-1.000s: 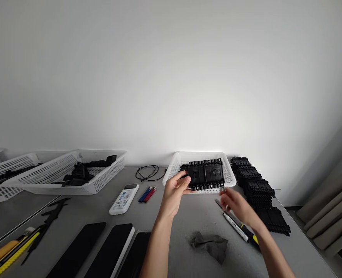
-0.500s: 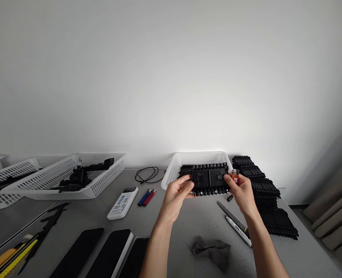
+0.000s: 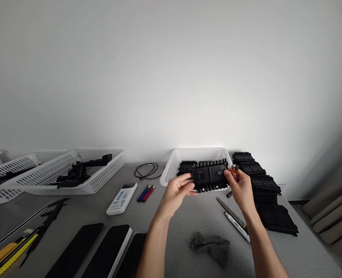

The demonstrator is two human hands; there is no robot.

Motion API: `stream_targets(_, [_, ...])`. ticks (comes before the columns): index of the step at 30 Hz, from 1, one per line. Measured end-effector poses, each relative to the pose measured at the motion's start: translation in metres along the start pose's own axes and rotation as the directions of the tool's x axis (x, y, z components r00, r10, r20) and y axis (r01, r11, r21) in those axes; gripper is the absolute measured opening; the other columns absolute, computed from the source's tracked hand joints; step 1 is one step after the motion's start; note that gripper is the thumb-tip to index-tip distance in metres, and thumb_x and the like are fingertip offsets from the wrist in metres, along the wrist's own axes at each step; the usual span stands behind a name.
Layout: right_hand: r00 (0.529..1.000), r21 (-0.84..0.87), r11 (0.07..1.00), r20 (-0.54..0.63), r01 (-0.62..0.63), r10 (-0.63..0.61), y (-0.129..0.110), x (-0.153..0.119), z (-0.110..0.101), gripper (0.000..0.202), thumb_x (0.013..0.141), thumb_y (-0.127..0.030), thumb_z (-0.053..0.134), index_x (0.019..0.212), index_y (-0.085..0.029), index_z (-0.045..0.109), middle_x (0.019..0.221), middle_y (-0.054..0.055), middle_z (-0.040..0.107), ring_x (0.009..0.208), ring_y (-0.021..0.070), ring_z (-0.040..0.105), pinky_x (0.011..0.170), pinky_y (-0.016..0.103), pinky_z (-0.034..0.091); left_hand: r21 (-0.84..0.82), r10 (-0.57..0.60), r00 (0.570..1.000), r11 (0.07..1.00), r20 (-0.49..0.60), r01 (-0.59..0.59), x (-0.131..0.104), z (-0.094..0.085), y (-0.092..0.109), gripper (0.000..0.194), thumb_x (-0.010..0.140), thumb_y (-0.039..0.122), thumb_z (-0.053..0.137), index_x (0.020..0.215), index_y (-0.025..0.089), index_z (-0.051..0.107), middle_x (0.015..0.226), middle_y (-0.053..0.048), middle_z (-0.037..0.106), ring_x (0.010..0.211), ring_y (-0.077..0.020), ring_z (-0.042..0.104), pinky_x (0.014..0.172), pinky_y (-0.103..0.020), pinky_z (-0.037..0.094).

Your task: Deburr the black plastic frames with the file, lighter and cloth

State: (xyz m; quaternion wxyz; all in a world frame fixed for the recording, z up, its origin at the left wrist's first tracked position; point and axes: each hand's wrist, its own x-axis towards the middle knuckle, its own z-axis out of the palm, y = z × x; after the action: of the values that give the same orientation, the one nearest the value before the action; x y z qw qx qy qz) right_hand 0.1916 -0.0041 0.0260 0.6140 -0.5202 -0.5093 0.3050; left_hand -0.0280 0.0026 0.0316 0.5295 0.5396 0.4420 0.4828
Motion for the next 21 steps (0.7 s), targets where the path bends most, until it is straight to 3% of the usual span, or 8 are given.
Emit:
stream_targets(3, [0.999,-0.042,0.998,-0.031,0.039,-0.04,-0.008,-0.007,0.0,0.044,0.088,-0.06,0.054,0.1,-0.017,0.06,0.069,-0.002,0.044,0.061,0.0145,0.037,0.056,0.026,0.031,-0.028,0.036,0.999,0.999,-0.022,-0.036,0.003,0.002,0.0,0.067,0.069,0.044,0.081,0.124,0.009,0.064,0.116,-0.02,0.072,0.078,-0.0256,0.074,0.074,-0.04,0.06])
stream_targets(6, [0.995,-0.057,0.995,-0.04,0.085,-0.087,-0.015,-0.015,-0.002,0.037,0.094,-0.058,0.039,0.089,-0.023,0.052,0.074,0.0,0.043,0.067,0.0173,0.039,0.061,0.028,0.035,-0.042,0.058,0.997,0.997,-0.054,-0.06,0.007,0.004,-0.001,0.067,0.066,0.048,0.081,0.12,0.01,0.066,0.109,-0.016,0.075,0.087,-0.0284,0.073,0.073,-0.039,0.061])
stream_targets(9, [0.985,0.173,0.985,0.172,-0.006,-0.024,-0.014,-0.022,0.002,0.038,0.093,-0.057,0.033,0.076,-0.024,0.042,0.072,-0.001,0.038,0.066,0.0172,0.035,0.059,0.028,0.034,-0.038,0.051,0.995,0.998,-0.087,-0.055,0.009,0.004,-0.004,0.067,0.065,0.048,0.082,0.118,0.01,0.066,0.105,-0.015,0.076,0.084,-0.028,0.073,0.074,-0.039,0.06])
stream_targets(11, [0.905,0.331,0.922,0.423,-0.2,0.044,-0.013,-0.025,0.01,0.038,0.089,-0.057,0.036,0.071,-0.024,0.038,0.07,-0.002,0.033,0.063,0.0156,0.03,0.054,0.026,0.03,-0.042,0.04,0.995,0.998,-0.092,-0.044,0.01,0.006,-0.006,0.068,0.065,0.046,0.082,0.119,0.009,0.064,0.102,-0.015,0.076,0.078,-0.0255,0.073,0.075,-0.04,0.06])
stream_targets(13, [0.753,0.375,0.825,0.652,-0.423,0.09,-0.012,-0.028,0.022,0.037,0.084,-0.056,0.041,0.069,-0.023,0.035,0.068,-0.003,0.03,0.061,0.0137,0.026,0.051,0.025,0.024,-0.048,0.045,0.997,0.998,-0.07,-0.048,0.01,0.008,-0.007,0.066,0.065,0.043,0.081,0.119,0.008,0.064,0.097,-0.013,0.077,0.076,-0.0234,0.072,0.075,-0.04,0.06])
stream_targets(15, [0.583,0.339,0.72,0.804,-0.606,0.113,-0.014,-0.03,0.034,0.034,0.078,-0.053,0.043,0.068,-0.023,0.033,0.066,-0.004,0.029,0.058,0.012,0.022,0.05,0.024,0.018,-0.04,0.06,0.998,0.997,-0.032,-0.061,0.009,0.011,-0.008,0.058,0.068,0.039,0.079,0.116,0.01,0.065,0.092,-0.01,0.077,0.079,-0.0227,0.071,0.075,-0.038,0.059])
stream_targets(17, [0.465,0.29,0.63,0.875,-0.721,0.13,-0.016,-0.031,0.042,0.031,0.074,-0.051,0.044,0.067,-0.023,0.032,0.065,-0.005,0.027,0.056,0.0109,0.02,0.05,0.024,0.015,-0.005,0.081,0.997,0.997,-0.013,-0.081,0.007,0.013,-0.007,0.047,0.073,0.034,0.075,0.114,0.012,0.067,0.09,-0.009,0.076,0.083,-0.0224,0.071,0.077,-0.036,0.058])
stream_targets(21, [0.431,0.264,0.557,0.882,-0.788,0.192,-0.018,-0.029,0.047,0.029,0.069,-0.047,0.045,0.065,-0.023,0.031,0.062,-0.006,0.024,0.054,0.0098,0.016,0.048,0.023,0.01,0.087,0.142,0.989,0.986,0.032,-0.144,0.005,0.015,-0.006,0.037,0.08,0.025,0.063,0.115,0.014,0.068,0.091,-0.009,0.076,0.085,-0.0203,0.07,0.081,-0.033,0.055])
